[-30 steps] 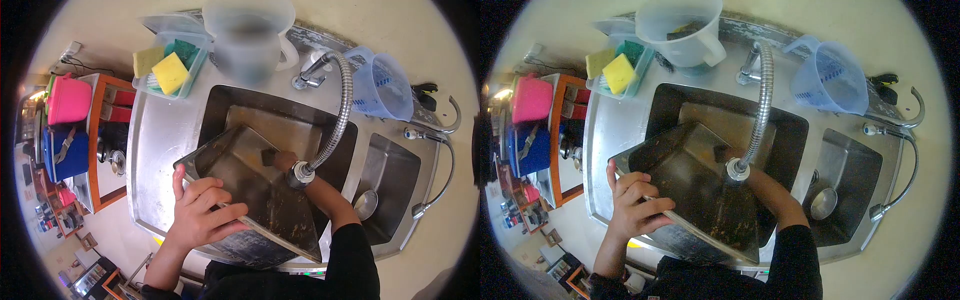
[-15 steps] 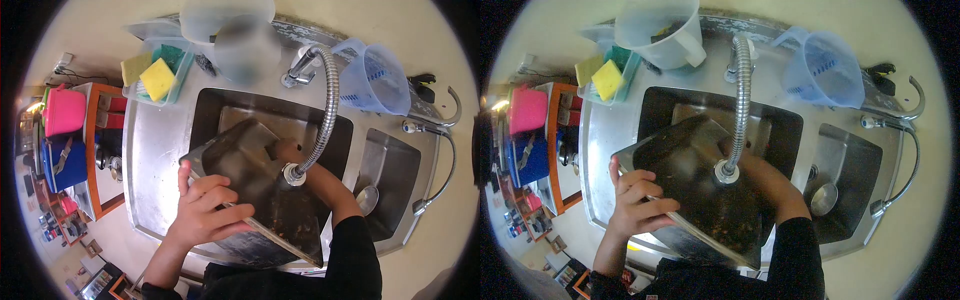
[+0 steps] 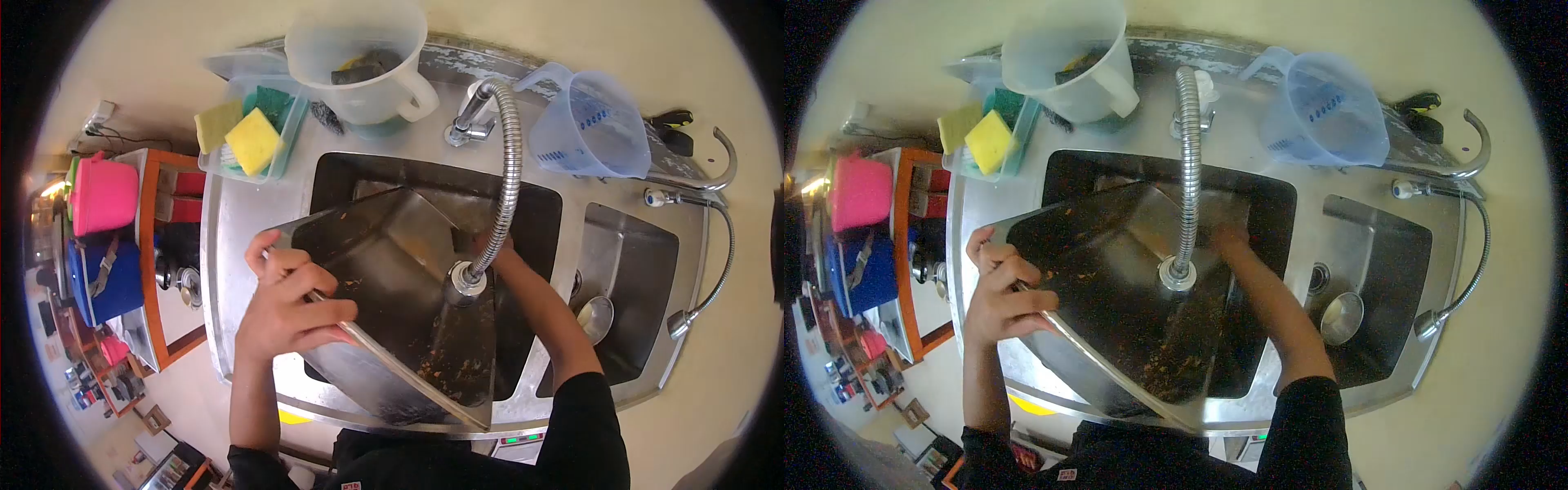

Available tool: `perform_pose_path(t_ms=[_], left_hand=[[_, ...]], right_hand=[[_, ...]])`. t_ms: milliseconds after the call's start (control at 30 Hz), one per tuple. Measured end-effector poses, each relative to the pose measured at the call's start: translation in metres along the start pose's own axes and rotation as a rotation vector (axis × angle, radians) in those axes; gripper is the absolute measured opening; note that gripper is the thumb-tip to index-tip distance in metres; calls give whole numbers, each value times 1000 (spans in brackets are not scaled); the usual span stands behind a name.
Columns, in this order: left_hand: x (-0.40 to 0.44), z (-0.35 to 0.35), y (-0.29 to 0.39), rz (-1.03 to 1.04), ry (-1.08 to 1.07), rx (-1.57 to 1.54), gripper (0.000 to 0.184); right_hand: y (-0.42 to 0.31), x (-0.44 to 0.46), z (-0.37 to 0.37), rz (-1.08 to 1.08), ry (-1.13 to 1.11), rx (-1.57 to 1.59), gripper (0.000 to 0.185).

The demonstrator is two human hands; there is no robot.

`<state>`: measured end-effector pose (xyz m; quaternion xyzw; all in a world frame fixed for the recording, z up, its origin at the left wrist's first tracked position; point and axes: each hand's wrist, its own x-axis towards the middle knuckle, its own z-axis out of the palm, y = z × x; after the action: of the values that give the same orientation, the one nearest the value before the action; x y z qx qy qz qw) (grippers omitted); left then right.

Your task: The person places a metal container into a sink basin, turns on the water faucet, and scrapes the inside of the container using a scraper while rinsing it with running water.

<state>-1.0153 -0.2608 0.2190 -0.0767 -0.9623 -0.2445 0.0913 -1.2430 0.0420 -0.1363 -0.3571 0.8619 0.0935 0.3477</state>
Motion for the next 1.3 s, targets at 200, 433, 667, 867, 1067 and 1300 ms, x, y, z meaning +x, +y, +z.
perform_pose_path(t_ms=[200,433,667,867,1067,1300], left_hand=[[21,-16,-2,63,-32,69,32],[22,-15,-5,75,-79,107,37],[10,-13,3,-169,-5,-210,69],[18,-18,58,-334,-207,-129,74],[25,0,89,-506,-272,103,96],[24,8,90,-489,-279,86,97]], right_hand=[[-42,-51,51,52,-92,555,36],[-127,-85,124,199,243,905,37],[-208,-91,142,163,358,978,33],[-249,-86,139,233,393,1081,38],[-186,-81,118,144,285,1017,43],[-120,-32,112,199,171,1455,33]])
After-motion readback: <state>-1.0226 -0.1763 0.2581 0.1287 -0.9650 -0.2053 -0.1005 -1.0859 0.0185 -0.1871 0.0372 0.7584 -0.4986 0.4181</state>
